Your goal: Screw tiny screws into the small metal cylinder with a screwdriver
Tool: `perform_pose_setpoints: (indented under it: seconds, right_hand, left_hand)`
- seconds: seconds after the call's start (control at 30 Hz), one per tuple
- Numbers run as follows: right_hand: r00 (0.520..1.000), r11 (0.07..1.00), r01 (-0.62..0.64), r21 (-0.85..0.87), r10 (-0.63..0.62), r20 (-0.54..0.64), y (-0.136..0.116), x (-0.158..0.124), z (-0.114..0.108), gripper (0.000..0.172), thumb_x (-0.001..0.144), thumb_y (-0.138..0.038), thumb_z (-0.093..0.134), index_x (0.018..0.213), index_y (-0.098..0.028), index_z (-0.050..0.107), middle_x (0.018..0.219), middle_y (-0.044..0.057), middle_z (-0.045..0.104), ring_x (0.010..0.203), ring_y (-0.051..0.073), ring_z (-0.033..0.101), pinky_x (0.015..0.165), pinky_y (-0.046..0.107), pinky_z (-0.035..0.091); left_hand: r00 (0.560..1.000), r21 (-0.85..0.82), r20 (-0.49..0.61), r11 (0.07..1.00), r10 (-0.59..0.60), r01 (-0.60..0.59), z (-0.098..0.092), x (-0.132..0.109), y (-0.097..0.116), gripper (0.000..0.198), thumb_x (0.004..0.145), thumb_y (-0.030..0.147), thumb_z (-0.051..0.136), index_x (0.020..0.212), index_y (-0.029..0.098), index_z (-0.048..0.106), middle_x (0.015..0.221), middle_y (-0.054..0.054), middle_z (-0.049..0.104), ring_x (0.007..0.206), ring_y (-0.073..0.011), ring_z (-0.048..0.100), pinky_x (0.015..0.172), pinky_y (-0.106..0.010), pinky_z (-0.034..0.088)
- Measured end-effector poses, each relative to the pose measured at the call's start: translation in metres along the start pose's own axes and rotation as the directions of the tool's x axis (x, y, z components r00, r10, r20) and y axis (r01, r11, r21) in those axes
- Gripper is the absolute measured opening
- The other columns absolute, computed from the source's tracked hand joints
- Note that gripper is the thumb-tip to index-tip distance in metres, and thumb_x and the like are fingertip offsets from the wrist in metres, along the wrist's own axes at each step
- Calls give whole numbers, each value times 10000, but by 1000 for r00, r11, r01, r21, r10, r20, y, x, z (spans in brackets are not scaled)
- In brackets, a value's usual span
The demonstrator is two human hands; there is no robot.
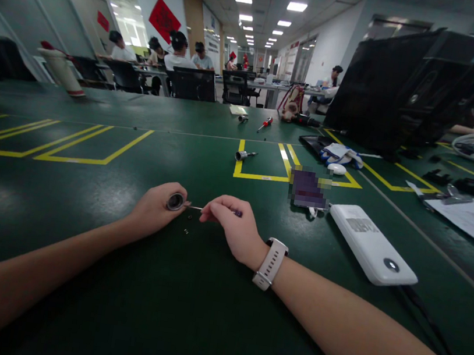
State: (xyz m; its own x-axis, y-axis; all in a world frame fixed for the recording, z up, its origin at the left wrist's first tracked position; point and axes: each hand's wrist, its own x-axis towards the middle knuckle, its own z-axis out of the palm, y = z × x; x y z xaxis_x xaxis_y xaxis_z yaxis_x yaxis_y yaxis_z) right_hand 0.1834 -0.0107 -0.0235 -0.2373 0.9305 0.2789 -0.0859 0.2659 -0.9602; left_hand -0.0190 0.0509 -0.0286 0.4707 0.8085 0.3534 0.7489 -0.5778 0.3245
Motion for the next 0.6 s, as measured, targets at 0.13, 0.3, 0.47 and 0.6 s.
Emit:
perform_pose_setpoints:
  seconds: [0.13, 0.3, 0.47, 0.6]
  right_hand:
    - [999, 992, 34, -119, -29, 44, -5, -3, 4, 180, 880, -257, 491, 894, -183, 654, 888, 39, 664, 855, 162, 606, 763, 325, 452]
    - [996, 975, 26, -219, -6, 91, -10, -4, 10, 173, 884, -254, 498, 973, -196, 635, 991, 45, 655, 926, 164, 600, 818, 338, 454]
    - [993, 952, 26, -306, 10, 114, -10, -6, 12, 210, 876, -266, 513, 1050, -229, 627, 1075, 51, 631, 1000, 189, 575, 890, 391, 437]
    - [981, 959, 65, -276, -10, 196, -11, -6, 11, 240, 873, -259, 524, 1091, -239, 622, 1105, 50, 622, 1018, 191, 565, 924, 400, 420]
  left_hand:
    - [998, -48, -56, 999, -11, 8, 0, 0, 2, 89, 764, 232, 555, 714, 166, 523, 713, -16, 562, 661, -162, 528, 590, -285, 405]
    - [996, -89, -86, 996, 9, -17, 0, -1, 4, 118, 765, 272, 556, 721, 166, 528, 707, -16, 563, 656, -156, 527, 587, -278, 401]
    - [996, -90, -65, 993, 69, -75, -1, -1, 5, 116, 767, 263, 540, 696, 174, 520, 704, -8, 566, 650, -150, 531, 585, -271, 399]
    - [995, -96, -40, 991, 86, -90, -1, -2, 5, 91, 758, 236, 544, 696, 176, 515, 704, -8, 567, 649, -148, 533, 586, -269, 401]
